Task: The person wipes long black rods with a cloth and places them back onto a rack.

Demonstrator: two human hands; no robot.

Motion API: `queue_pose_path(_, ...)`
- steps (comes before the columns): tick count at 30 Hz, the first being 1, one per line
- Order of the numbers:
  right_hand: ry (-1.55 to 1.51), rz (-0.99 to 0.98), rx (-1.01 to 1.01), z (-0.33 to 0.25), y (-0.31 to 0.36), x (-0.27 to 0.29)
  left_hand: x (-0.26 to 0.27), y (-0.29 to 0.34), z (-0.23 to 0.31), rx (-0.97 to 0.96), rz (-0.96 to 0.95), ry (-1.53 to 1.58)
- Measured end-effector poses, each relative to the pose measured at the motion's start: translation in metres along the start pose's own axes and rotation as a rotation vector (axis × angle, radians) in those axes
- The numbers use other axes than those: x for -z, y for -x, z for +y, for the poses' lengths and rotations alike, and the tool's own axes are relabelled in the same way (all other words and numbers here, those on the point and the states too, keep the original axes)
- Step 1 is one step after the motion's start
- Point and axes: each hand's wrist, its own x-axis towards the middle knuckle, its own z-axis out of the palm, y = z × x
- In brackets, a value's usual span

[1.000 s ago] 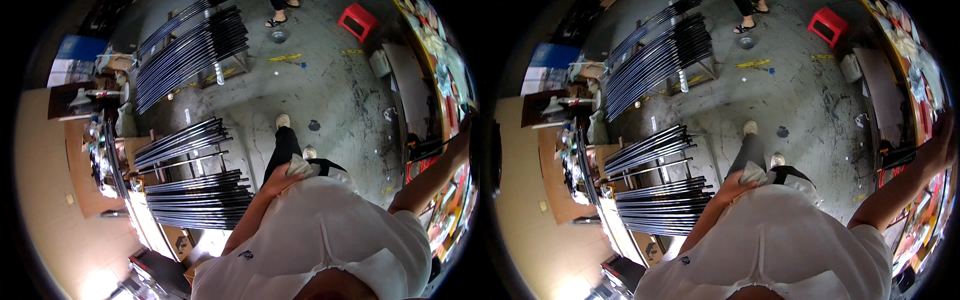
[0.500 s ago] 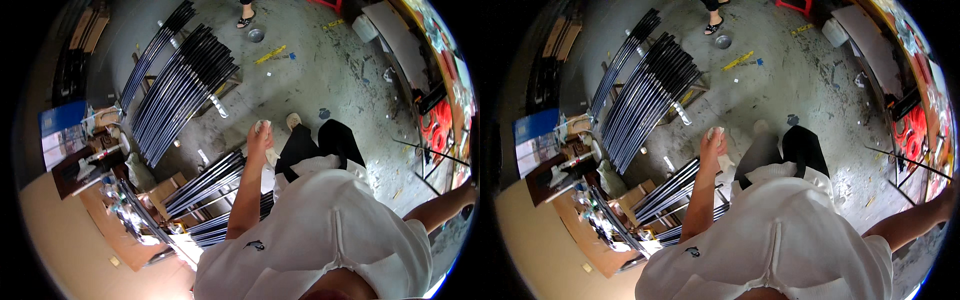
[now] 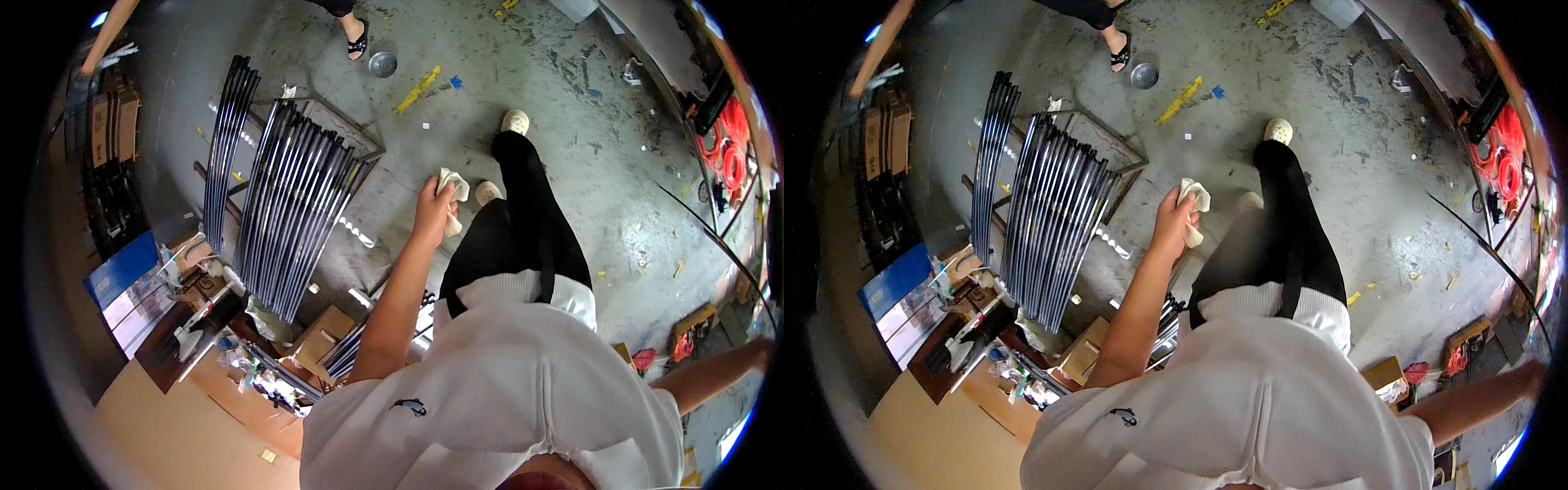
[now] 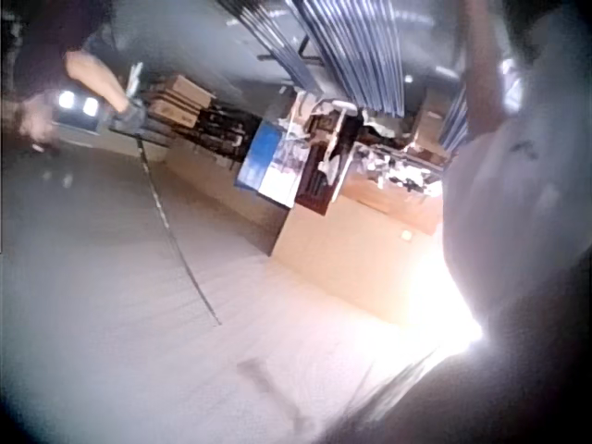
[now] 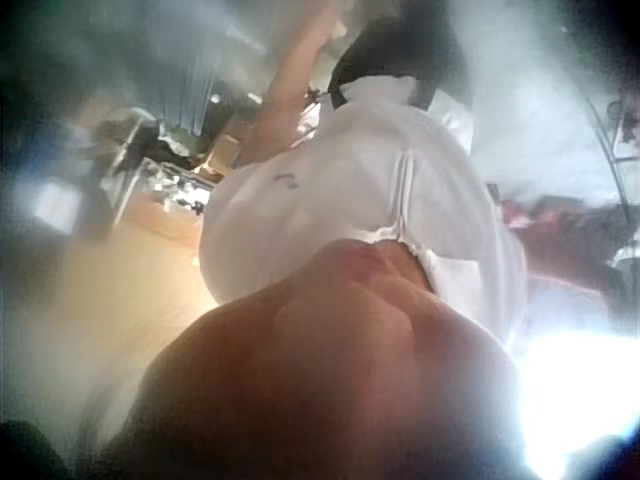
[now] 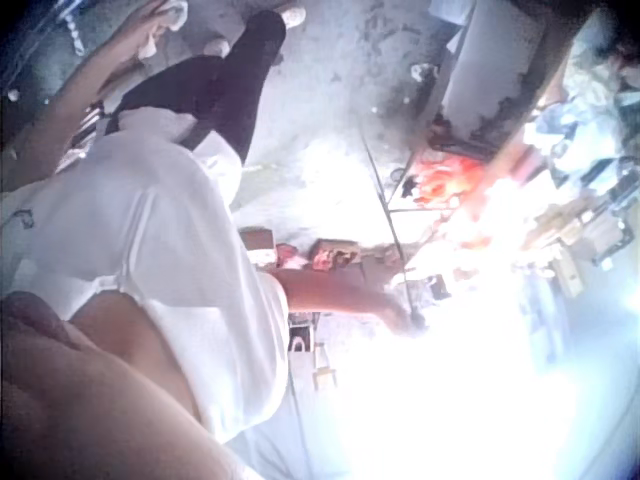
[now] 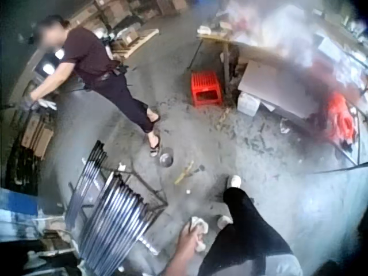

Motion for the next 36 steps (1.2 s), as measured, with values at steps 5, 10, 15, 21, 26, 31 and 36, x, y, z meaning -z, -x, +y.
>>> queue_pose_path(5, -0.560, -0.484, -0.183, -0.173, 0.056, -0.075, 0.013, -0.114, 0.016, 0.040, 0.090, -0.107)
queue_pose_path(10, -0.758, -0.895, -0.322, -0.353, 0.112, -0.138, 0.040, -0.249, 0.039, 0.009, 0.270, -0.347)
queue_pose_path(15, -0.787, -1.165, -0.441, -0.513, 0.181, -0.192, 0.098, -0.415, 0.056, -0.024, 0.308, -0.623)
queue_pose_path(21, -0.769, -1.320, -0.502, -0.678, 0.242, -0.265, 0.187, -0.620, 0.047, -0.303, 0.393, -1.181)
queue_pose_path(26, -0.725, -1.390, -0.642, -0.780, 0.308, -0.304, 0.208, -0.749, 0.051, -0.246, 0.363, -1.458)
queue_pose_path(31, -0.791, -1.438, -0.722, -0.854, 0.340, -0.349, 0.246, -0.839, 0.019, -0.115, 0.321, -1.703)
queue_pose_path(36, -0.975, -1.427, -0.940, -0.871, 0.367, -0.363, 0.252, -0.883, -0.008, -0.157, 0.370, -1.719)
